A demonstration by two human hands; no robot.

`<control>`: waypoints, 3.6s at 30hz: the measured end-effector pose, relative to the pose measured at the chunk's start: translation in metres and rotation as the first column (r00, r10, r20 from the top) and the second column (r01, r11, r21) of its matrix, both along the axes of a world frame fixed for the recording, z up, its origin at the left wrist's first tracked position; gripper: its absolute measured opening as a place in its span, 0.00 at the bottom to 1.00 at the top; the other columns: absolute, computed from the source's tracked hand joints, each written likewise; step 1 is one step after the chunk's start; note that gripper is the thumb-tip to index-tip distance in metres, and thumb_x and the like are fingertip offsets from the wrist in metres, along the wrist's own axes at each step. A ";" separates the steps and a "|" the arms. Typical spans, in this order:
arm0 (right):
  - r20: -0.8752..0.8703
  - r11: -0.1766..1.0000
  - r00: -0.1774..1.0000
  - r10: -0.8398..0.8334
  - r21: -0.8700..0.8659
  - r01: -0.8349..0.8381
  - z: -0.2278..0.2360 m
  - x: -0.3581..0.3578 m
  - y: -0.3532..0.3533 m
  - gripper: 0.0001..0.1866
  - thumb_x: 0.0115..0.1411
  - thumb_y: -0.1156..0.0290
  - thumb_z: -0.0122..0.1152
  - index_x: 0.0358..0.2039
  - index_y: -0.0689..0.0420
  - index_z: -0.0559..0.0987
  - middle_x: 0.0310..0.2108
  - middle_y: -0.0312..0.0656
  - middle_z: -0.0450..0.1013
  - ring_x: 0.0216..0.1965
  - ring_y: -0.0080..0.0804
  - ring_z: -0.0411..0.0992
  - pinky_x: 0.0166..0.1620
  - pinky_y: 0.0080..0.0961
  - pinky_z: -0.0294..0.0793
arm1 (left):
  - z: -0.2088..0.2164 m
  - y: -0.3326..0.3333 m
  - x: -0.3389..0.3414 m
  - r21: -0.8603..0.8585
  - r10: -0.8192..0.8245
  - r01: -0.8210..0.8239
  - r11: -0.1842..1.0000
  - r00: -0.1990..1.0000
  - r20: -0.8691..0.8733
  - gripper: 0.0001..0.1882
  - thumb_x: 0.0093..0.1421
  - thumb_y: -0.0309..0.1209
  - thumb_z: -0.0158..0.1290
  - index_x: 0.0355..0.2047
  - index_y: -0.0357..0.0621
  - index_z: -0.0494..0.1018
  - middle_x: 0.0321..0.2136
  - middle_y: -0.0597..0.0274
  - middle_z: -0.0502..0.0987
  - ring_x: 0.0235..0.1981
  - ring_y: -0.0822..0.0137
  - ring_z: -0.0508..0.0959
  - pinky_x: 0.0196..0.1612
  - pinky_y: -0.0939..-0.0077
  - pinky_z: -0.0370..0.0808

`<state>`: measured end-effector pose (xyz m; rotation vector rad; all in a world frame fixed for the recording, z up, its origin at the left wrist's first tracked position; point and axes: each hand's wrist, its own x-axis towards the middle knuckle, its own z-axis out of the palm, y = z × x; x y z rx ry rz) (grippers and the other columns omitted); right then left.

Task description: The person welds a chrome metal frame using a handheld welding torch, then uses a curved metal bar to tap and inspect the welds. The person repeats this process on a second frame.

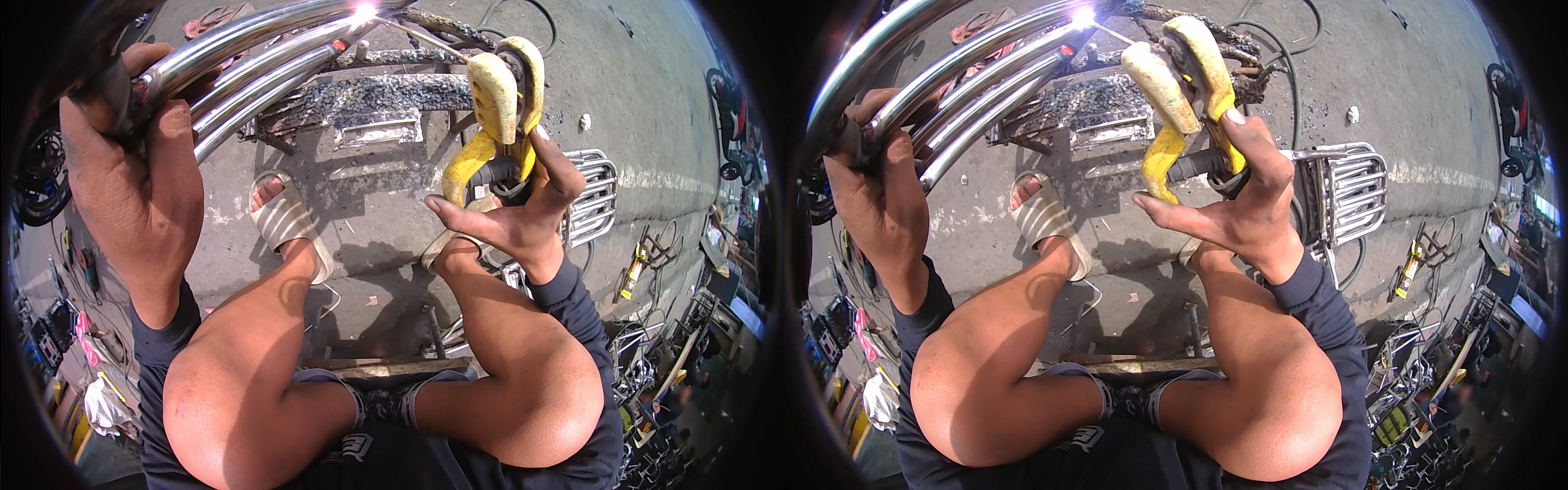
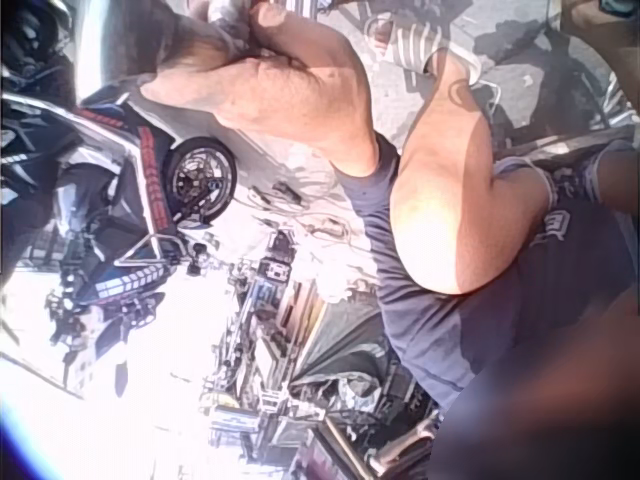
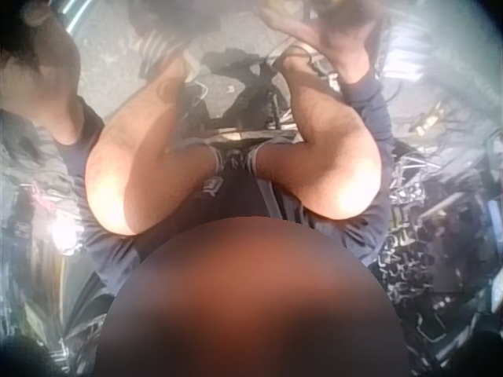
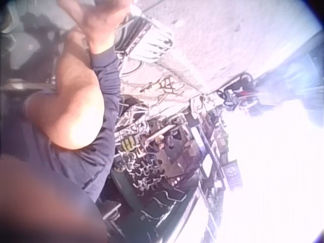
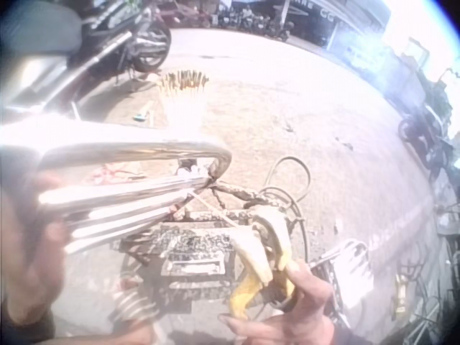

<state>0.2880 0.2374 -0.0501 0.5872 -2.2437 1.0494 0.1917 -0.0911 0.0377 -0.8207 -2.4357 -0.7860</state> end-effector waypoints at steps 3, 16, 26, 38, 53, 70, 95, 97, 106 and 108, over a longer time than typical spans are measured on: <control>-0.005 1.000 1.000 -0.009 -0.017 0.009 -0.005 0.000 0.000 0.60 0.38 0.62 0.90 0.65 0.59 0.58 0.47 0.50 0.70 0.40 0.37 0.76 0.36 0.28 0.78 | -0.001 0.000 0.000 -0.004 -0.019 0.019 1.000 1.000 -0.019 0.26 0.67 0.22 0.54 0.63 0.34 0.61 0.48 0.51 0.82 0.41 0.65 0.83 0.46 0.75 0.78; -0.029 0.999 0.999 -0.043 0.027 0.044 -0.009 0.002 0.001 0.62 0.37 0.61 0.91 0.66 0.61 0.57 0.55 0.50 0.67 0.47 0.40 0.77 0.47 0.31 0.80 | -0.005 -0.008 -0.004 0.057 -0.021 0.019 0.998 0.999 0.029 0.24 0.67 0.21 0.53 0.62 0.33 0.62 0.49 0.50 0.81 0.42 0.66 0.82 0.47 0.75 0.79; -0.039 1.000 0.999 -0.006 0.014 0.006 -0.009 0.002 0.002 0.64 0.37 0.61 0.91 0.66 0.58 0.53 0.55 0.52 0.67 0.52 0.42 0.77 0.52 0.34 0.81 | -0.008 -0.018 -0.008 0.108 -0.082 0.076 0.991 0.995 0.056 0.24 0.67 0.20 0.52 0.62 0.34 0.62 0.50 0.50 0.81 0.44 0.64 0.83 0.47 0.72 0.81; -0.015 1.000 1.000 -0.008 0.004 0.008 -0.007 0.002 0.002 0.61 0.38 0.62 0.90 0.66 0.60 0.57 0.50 0.51 0.69 0.44 0.39 0.76 0.42 0.30 0.79 | -0.009 -0.019 -0.011 0.161 -0.080 0.063 0.985 0.991 0.104 0.22 0.69 0.22 0.52 0.62 0.37 0.63 0.49 0.52 0.81 0.42 0.66 0.83 0.44 0.75 0.81; -0.035 0.999 0.999 -0.018 0.026 0.019 -0.015 0.001 0.003 0.62 0.37 0.59 0.90 0.65 0.63 0.58 0.53 0.50 0.66 0.46 0.40 0.76 0.45 0.30 0.80 | -0.005 -0.017 -0.012 0.073 -0.084 0.080 0.994 0.995 0.056 0.22 0.70 0.26 0.53 0.62 0.38 0.63 0.49 0.49 0.80 0.46 0.59 0.84 0.50 0.68 0.84; -0.042 0.999 0.999 -0.017 0.035 0.019 -0.008 0.000 0.002 0.63 0.37 0.60 0.91 0.66 0.59 0.55 0.51 0.51 0.69 0.47 0.41 0.77 0.45 0.32 0.80 | -0.004 -0.022 -0.019 0.042 -0.075 0.075 0.996 0.997 0.004 0.20 0.70 0.23 0.51 0.61 0.37 0.66 0.48 0.51 0.81 0.44 0.64 0.84 0.48 0.72 0.81; 0.008 0.994 1.000 -0.013 0.113 0.012 -0.013 -0.003 -0.001 0.66 0.36 0.56 0.91 0.66 0.63 0.52 0.58 0.51 0.60 0.56 0.44 0.72 0.57 0.35 0.78 | -0.005 -0.028 -0.024 0.079 -0.083 0.077 0.994 0.993 0.080 0.19 0.70 0.25 0.52 0.59 0.36 0.67 0.49 0.49 0.80 0.47 0.62 0.83 0.53 0.69 0.79; -0.049 0.999 0.999 -0.018 0.042 0.020 -0.017 -0.005 -0.001 0.63 0.37 0.58 0.90 0.65 0.62 0.55 0.56 0.50 0.64 0.51 0.42 0.75 0.51 0.32 0.79 | -0.005 -0.029 -0.026 0.092 -0.101 0.094 0.991 0.992 0.076 0.18 0.70 0.24 0.52 0.59 0.36 0.68 0.49 0.50 0.80 0.46 0.63 0.83 0.53 0.70 0.78; -0.102 0.998 0.994 -0.040 0.034 0.044 -0.020 -0.014 0.005 0.62 0.37 0.55 0.90 0.65 0.63 0.57 0.56 0.49 0.64 0.50 0.40 0.76 0.50 0.32 0.81 | -0.006 -0.033 -0.035 0.223 -0.061 0.013 0.975 0.976 0.208 0.17 0.70 0.23 0.49 0.58 0.37 0.70 0.44 0.51 0.81 0.45 0.64 0.83 0.52 0.70 0.78; -0.110 0.998 0.993 -0.032 0.044 0.037 -0.018 -0.015 0.004 0.62 0.37 0.56 0.90 0.65 0.63 0.57 0.55 0.49 0.66 0.48 0.39 0.77 0.47 0.31 0.80 | -0.005 -0.037 -0.042 0.197 -0.060 0.018 0.980 0.976 0.209 0.17 0.69 0.22 0.48 0.58 0.37 0.70 0.44 0.50 0.81 0.45 0.64 0.83 0.52 0.69 0.78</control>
